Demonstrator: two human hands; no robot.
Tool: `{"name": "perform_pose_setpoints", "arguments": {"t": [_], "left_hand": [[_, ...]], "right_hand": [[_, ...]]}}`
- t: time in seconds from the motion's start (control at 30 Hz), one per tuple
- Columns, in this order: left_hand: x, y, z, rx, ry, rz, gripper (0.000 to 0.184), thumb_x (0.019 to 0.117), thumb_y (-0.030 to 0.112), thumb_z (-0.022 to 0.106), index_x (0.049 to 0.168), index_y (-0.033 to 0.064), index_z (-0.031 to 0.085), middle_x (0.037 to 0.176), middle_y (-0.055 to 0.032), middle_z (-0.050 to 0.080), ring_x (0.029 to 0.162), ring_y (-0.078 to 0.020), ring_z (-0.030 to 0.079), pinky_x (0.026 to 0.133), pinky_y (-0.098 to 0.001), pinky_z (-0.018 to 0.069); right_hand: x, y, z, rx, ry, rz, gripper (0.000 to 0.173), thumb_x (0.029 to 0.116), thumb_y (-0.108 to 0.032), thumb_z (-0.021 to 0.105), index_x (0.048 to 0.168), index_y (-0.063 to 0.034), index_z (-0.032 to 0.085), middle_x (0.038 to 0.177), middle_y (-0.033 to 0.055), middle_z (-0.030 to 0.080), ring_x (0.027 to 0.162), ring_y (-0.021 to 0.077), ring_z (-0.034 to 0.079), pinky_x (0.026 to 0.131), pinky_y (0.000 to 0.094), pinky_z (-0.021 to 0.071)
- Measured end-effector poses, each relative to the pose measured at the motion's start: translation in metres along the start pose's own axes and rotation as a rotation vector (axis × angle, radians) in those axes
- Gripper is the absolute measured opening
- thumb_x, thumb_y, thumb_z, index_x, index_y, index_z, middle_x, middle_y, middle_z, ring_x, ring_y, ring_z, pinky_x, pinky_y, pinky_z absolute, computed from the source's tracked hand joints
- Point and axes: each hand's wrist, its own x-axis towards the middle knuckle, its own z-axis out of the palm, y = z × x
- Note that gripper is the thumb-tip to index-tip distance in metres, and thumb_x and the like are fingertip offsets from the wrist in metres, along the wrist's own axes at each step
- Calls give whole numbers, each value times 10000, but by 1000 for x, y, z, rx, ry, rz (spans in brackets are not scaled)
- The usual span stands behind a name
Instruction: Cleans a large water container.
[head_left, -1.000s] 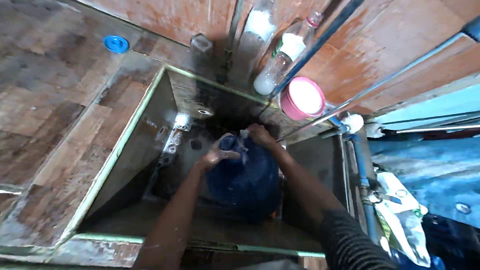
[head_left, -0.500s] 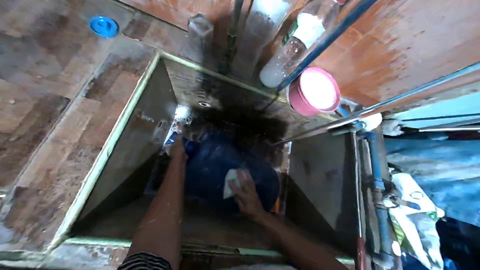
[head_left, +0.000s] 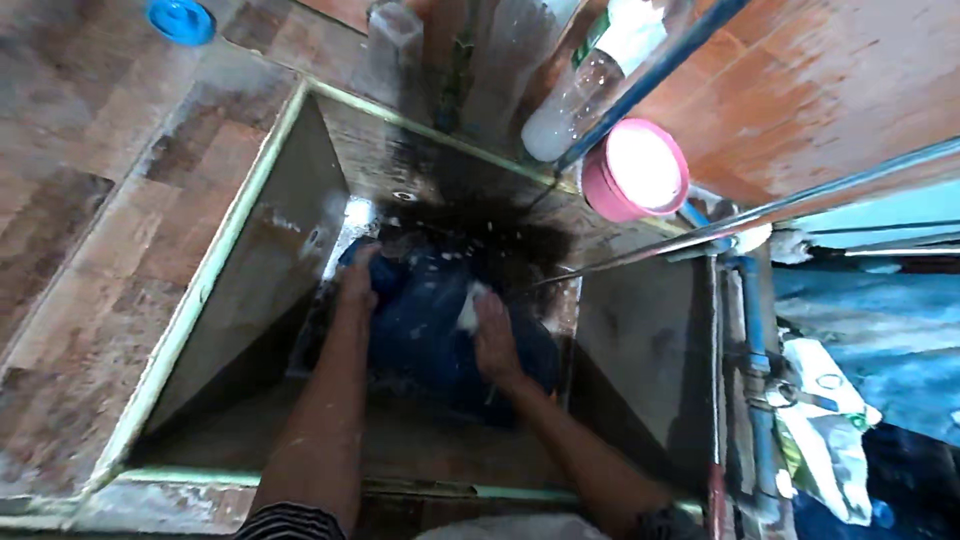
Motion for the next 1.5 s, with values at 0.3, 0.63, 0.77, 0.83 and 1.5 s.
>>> {"name": "perform_pose_setpoints", "arguments": {"t": [0.3, 0.63, 0.77, 0.83, 1.5], "left_hand": [[31, -17, -28, 10, 215, -62, 544, 1005, 327, 641, 1418, -1, 506, 1320, -180, 601, 1166, -242, 601, 1010, -451, 493], [58, -23, -37, -78, -43, -53, 302, 1037, 332, 528, 1253, 126, 566, 1029, -11, 621, 889, -99, 606, 784, -327, 538], [69, -34, -35, -90, 111, -46, 397, 989, 312, 587, 1320, 100, 529, 1069, -41, 604, 896, -112, 600, 788, -341, 535], [57, -26, -27, -144, 35, -25, 260, 1005, 260, 560, 1216, 108, 555, 961, -5, 600, 819, -86, 600, 731, -300, 539], [26, 8, -25, -255, -451, 134, 230, 1045, 307, 401, 1024, 207, 607, 867, 90, 706, 779, -14, 666, 695, -202, 571]], "right_hand": [[-67, 75, -31, -311, -65, 259, 349, 935, -108, 622, 1201, 112, 673, 1218, 339, 651, 1106, 469, 671, 933, 565, 556], [-43, 73, -49, -270, -319, 471, 414, 1017, -127, 563, 1358, 109, 587, 1185, 317, 689, 1090, 460, 688, 977, 591, 526], [-34, 74, -52, -146, -286, 536, 409, 1027, -164, 568, 1334, 105, 596, 1155, 311, 691, 1083, 444, 682, 982, 584, 519], [15, 110, -51, -172, -296, 740, 476, 1080, -251, 497, 1444, 54, 518, 1330, 309, 618, 1255, 437, 600, 1090, 570, 443], [56, 26, -228, -270, 392, 49, 267, 976, -112, 606, 1104, 118, 657, 1071, 201, 686, 989, 138, 657, 911, 306, 539]]}}
